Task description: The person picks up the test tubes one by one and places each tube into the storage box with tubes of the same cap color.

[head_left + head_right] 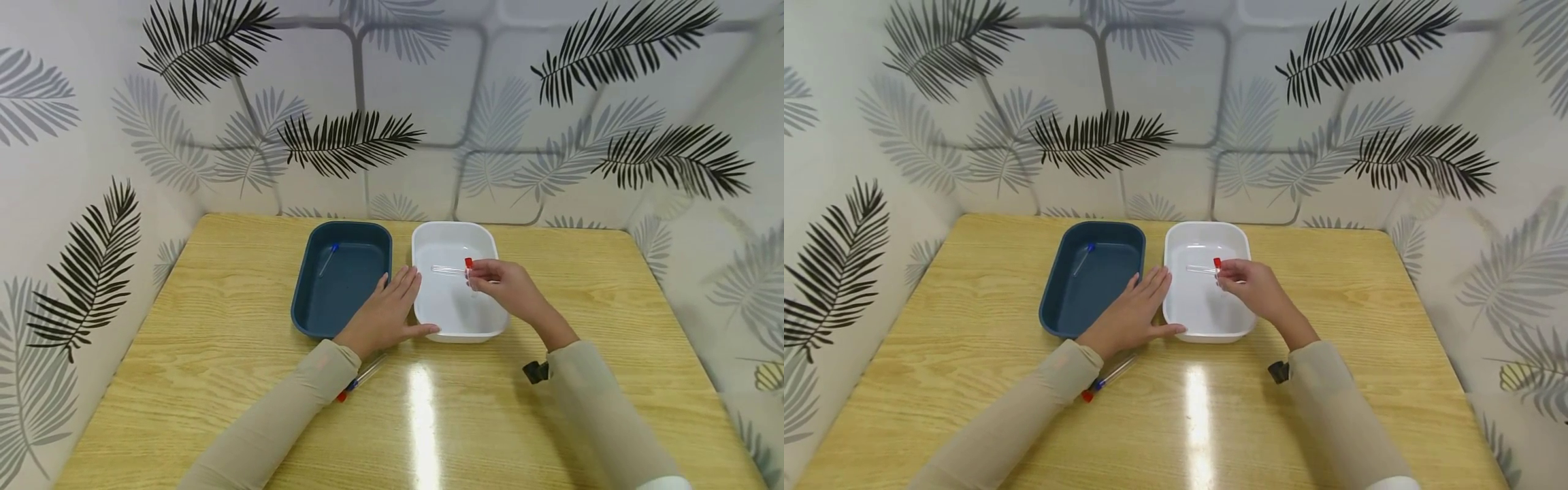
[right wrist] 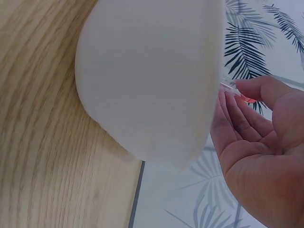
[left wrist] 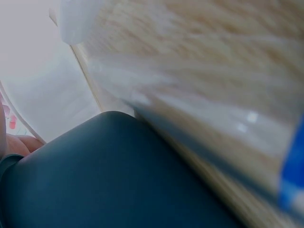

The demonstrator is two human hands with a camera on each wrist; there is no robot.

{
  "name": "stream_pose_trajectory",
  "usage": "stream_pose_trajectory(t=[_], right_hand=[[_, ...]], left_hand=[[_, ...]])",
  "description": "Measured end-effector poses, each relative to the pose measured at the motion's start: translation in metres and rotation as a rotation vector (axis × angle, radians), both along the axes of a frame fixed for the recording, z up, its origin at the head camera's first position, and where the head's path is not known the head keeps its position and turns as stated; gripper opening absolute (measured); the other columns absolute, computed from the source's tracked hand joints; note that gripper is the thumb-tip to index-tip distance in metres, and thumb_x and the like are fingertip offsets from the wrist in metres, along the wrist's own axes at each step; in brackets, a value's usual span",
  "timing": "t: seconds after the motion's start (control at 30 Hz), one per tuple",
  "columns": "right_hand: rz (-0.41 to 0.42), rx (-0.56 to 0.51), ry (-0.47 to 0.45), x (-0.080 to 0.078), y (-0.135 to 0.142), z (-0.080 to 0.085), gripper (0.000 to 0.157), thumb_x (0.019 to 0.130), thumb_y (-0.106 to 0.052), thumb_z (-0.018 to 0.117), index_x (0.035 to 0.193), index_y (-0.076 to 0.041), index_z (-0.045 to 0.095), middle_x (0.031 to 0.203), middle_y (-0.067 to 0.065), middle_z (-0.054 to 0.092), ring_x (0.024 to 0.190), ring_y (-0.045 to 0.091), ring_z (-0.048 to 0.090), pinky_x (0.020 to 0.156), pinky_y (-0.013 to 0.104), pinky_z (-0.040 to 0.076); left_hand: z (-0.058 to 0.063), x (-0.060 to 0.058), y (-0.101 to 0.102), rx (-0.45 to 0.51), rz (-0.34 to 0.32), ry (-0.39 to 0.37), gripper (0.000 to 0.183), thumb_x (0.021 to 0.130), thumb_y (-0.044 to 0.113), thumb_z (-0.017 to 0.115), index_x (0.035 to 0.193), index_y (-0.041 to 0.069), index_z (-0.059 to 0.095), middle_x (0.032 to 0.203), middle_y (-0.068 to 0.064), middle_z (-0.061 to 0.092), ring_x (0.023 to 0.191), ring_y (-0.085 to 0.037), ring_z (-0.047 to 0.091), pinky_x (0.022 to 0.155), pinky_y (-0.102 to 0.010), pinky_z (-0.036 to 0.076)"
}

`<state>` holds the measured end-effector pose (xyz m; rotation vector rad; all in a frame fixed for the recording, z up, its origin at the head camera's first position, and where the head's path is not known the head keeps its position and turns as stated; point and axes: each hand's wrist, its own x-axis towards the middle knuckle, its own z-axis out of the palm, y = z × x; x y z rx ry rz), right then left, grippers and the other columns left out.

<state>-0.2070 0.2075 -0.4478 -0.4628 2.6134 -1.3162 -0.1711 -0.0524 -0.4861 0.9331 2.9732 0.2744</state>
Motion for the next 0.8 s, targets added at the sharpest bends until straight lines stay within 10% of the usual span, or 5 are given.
stream_pose_trajectory(t=[0.8], right_hand=[[0.136, 0.11, -0.051, -0.03, -0.025, -0.026, 0.031, 0.089, -0.007, 0.061, 0.115, 0.009, 0.06, 0.097, 0.015, 0.067, 0.086, 0.022, 0.063, 0.078, 0.033, 0.053]], left_hand=[[0.0, 0.0, 0.001, -0.014, 0.005, -0.011, 0.105, 0.077, 0.082, 0.019, 0.15, 0.007, 0.011, 0.155, -0.008, 0.007, 0.141, -0.02, -0.002, 0.112, -0.046, 0.005]])
